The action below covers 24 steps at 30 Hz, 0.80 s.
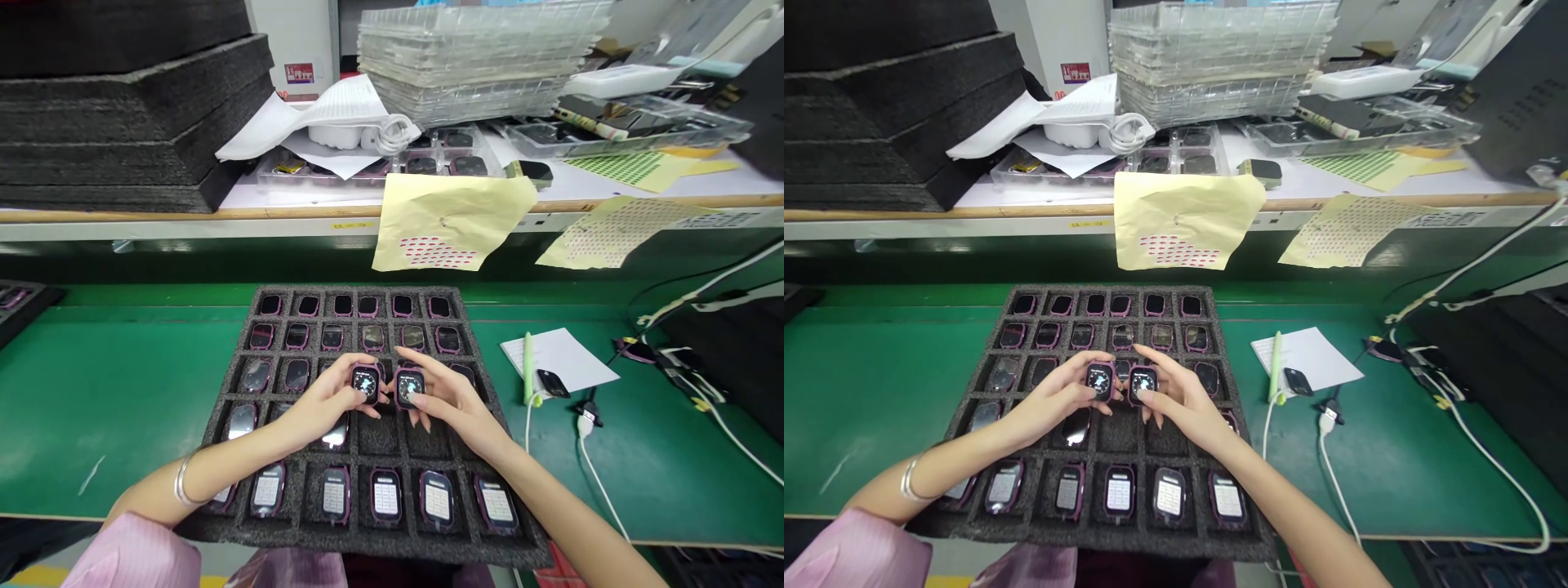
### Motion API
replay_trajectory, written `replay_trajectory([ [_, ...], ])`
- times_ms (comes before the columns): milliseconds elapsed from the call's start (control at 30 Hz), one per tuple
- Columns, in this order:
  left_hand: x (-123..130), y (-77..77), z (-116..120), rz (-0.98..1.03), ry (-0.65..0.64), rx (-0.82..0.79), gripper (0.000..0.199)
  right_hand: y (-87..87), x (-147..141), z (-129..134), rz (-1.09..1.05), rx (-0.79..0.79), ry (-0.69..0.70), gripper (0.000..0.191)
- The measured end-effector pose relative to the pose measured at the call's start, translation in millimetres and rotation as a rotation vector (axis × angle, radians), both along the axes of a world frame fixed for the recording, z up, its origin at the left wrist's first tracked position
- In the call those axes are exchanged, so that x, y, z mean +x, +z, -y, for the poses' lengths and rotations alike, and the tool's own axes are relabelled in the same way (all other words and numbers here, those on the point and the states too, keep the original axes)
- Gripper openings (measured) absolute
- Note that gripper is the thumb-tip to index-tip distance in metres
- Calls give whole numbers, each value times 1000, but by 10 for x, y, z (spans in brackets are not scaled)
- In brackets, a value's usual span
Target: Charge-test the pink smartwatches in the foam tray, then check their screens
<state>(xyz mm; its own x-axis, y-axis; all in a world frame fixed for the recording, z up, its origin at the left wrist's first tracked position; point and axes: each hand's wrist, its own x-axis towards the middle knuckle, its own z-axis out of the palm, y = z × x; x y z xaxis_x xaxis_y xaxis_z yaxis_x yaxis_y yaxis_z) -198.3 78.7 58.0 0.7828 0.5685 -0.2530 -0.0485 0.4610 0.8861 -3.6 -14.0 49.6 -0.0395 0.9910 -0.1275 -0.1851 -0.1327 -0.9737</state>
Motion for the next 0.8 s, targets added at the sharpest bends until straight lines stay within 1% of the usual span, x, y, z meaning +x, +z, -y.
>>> replay_trajectory([
  [67, -3, 6, -1, 4, 4, 5, 40, -1, -4, 20, 43, 0, -31, 56],
  [267, -3, 5, 0, 2, 2, 19, 37, 7, 6, 37, 62, -22, -52, 47],
  [600, -1, 17, -7, 7, -6, 35, 34, -6, -10, 27, 109, -6, -81, 42],
  [800, -3, -1, -3, 23, -17, 44, 30, -43, -11, 22, 201, -4, -97, 39],
])
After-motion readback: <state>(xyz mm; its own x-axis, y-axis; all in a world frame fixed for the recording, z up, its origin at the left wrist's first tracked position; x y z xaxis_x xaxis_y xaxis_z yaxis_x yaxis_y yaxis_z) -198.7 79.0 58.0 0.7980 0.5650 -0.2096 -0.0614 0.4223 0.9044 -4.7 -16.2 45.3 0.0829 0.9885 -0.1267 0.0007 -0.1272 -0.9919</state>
